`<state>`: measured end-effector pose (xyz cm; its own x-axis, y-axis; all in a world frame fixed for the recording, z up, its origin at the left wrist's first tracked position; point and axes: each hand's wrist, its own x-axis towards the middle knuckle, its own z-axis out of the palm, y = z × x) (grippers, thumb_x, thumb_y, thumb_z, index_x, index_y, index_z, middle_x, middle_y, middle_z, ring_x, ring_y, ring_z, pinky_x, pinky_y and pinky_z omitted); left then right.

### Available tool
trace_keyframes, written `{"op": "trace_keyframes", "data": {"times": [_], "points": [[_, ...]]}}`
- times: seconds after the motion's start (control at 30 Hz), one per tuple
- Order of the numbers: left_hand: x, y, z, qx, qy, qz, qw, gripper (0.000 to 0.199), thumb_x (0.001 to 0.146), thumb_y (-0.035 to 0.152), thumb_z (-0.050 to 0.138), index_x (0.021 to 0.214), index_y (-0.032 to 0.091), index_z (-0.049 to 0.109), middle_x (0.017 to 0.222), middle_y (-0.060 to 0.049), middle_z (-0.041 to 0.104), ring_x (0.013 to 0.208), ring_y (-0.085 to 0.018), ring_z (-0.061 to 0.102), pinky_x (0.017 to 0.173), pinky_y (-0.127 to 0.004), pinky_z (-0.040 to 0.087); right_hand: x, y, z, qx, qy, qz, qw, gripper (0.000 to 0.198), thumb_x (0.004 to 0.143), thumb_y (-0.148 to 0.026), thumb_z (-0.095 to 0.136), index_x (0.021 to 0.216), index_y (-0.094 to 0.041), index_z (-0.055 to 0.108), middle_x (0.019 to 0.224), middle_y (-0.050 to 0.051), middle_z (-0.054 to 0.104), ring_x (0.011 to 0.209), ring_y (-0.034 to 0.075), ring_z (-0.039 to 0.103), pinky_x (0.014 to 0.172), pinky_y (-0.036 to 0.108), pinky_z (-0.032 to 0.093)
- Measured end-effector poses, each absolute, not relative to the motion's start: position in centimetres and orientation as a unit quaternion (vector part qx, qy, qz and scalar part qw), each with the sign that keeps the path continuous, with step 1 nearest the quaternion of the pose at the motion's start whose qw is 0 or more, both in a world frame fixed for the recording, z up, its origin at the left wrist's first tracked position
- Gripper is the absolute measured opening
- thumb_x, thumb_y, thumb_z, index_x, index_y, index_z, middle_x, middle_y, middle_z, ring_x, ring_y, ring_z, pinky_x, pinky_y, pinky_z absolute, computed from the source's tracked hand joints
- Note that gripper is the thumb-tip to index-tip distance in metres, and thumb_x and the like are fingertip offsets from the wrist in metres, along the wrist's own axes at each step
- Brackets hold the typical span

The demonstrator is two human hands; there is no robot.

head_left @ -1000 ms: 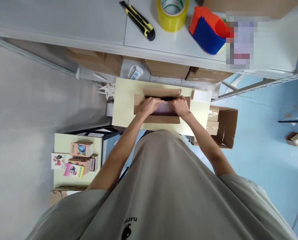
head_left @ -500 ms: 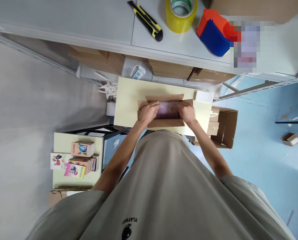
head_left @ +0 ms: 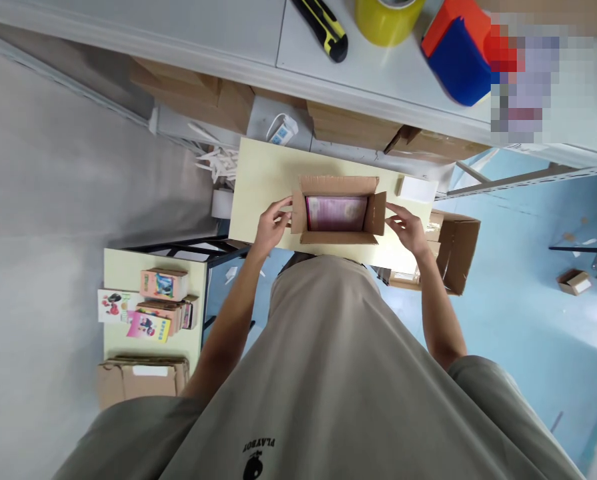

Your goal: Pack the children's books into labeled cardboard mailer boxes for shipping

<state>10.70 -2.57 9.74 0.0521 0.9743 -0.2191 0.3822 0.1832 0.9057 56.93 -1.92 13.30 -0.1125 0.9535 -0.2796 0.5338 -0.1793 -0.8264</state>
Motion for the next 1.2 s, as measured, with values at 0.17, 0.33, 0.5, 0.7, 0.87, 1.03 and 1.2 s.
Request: {"op": "trace_keyframes", "data": {"times": [0.17, 0.33, 0.5, 0.7, 0.87, 1.03, 1.2], "points": [[14.0, -2.3, 10.7, 0.636, 0.582, 0.256, 0.438, 0.052, 0.114, 0.041, 0.072, 0.163, 0.024, 0.074, 0.164, -0.016, 0.074, 0.119, -0.024, 0.083, 0.099, -0.038, 0.075, 52.8, -1.0, 15.2, -0.566, -0.661, 0.459, 0.181, 0.058, 0.111, -0.048, 0.071, 0.166, -0.029, 0.078, 0.183, 0.012, 0.065, 0.126, 0.033, 0.086, 0.107, 0.054, 0.076], [15.3, -2.5, 11.0, 0.701, 0.561, 0.178, 0.403, 0.049, 0.11, 0.034, 0.081, 0.159, 0.024, 0.078, 0.168, -0.016, 0.073, 0.155, -0.036, 0.068, 0.132, -0.054, 0.062, 51.2, -1.5, 15.4, -0.538, -0.71, 0.449, 0.063, 0.082, 0.102, -0.059, 0.093, 0.172, -0.022, 0.073, 0.186, 0.016, 0.061, 0.175, 0.046, 0.054, 0.145, 0.069, 0.048], [14.2, -4.6, 12.3, 0.714, 0.527, 0.141, 0.438, 0.103, 0.087, 0.051, 0.109, 0.177, 0.03, 0.063, 0.187, -0.016, 0.057, 0.172, -0.044, 0.054, 0.137, -0.059, 0.058, 52.6, -3.1, 15.7, -0.525, -0.72, 0.453, 0.035, 0.095, 0.09, -0.049, 0.106, 0.176, -0.029, 0.069, 0.189, 0.013, 0.057, 0.176, 0.046, 0.051, 0.146, 0.071, 0.046], [14.6, -3.4, 9.7, 0.645, 0.633, 0.204, 0.376, 0.084, 0.104, 0.037, 0.091, 0.179, 0.026, 0.056, 0.167, -0.019, 0.068, 0.139, -0.033, 0.077, 0.116, -0.046, 0.07, 53.0, -1.9, 12.7, -0.61, -0.679, 0.387, 0.13, 0.048, 0.108, -0.044, 0.082, 0.151, -0.023, 0.082, 0.15, 0.02, 0.08, 0.14, 0.041, 0.076, 0.124, 0.066, 0.066], [14.8, 0.8, 7.9, 0.64, 0.64, 0.234, 0.356, 0.139, 0.094, 0.041, 0.103, 0.197, 0.032, 0.01, 0.184, -0.025, 0.047, 0.153, -0.039, 0.069, 0.126, -0.053, 0.064, 52.9, 1.4, 10.0, -0.654, -0.631, 0.386, 0.16, 0.112, 0.099, -0.055, 0.091, 0.192, -0.024, 0.038, 0.181, 0.027, 0.056, 0.16, 0.046, 0.062, 0.125, 0.071, 0.062], [14.2, 1.6, 9.7, 0.703, 0.594, 0.211, 0.33, 0.119, 0.09, 0.03, 0.105, 0.189, 0.027, 0.039, 0.179, -0.023, 0.055, 0.168, -0.046, 0.055, 0.143, -0.062, 0.049, 52.8, 1.9, 11.5, -0.602, -0.652, 0.41, 0.209, 0.103, 0.106, -0.054, 0.081, 0.194, -0.03, 0.03, 0.187, 0.022, 0.055, 0.171, 0.044, 0.055, 0.134, 0.076, 0.053], [13.8, -1.3, 10.2, 0.696, 0.61, 0.201, 0.322, 0.037, 0.103, 0.027, 0.09, 0.14, 0.025, 0.085, 0.159, -0.017, 0.071, 0.154, -0.038, 0.069, 0.137, -0.057, 0.059, 52.7, -0.6, 12.3, -0.619, -0.661, 0.366, 0.215, 0.046, 0.11, -0.053, 0.076, 0.144, -0.024, 0.082, 0.168, 0.021, 0.071, 0.16, 0.038, 0.068, 0.136, 0.063, 0.057]]}}
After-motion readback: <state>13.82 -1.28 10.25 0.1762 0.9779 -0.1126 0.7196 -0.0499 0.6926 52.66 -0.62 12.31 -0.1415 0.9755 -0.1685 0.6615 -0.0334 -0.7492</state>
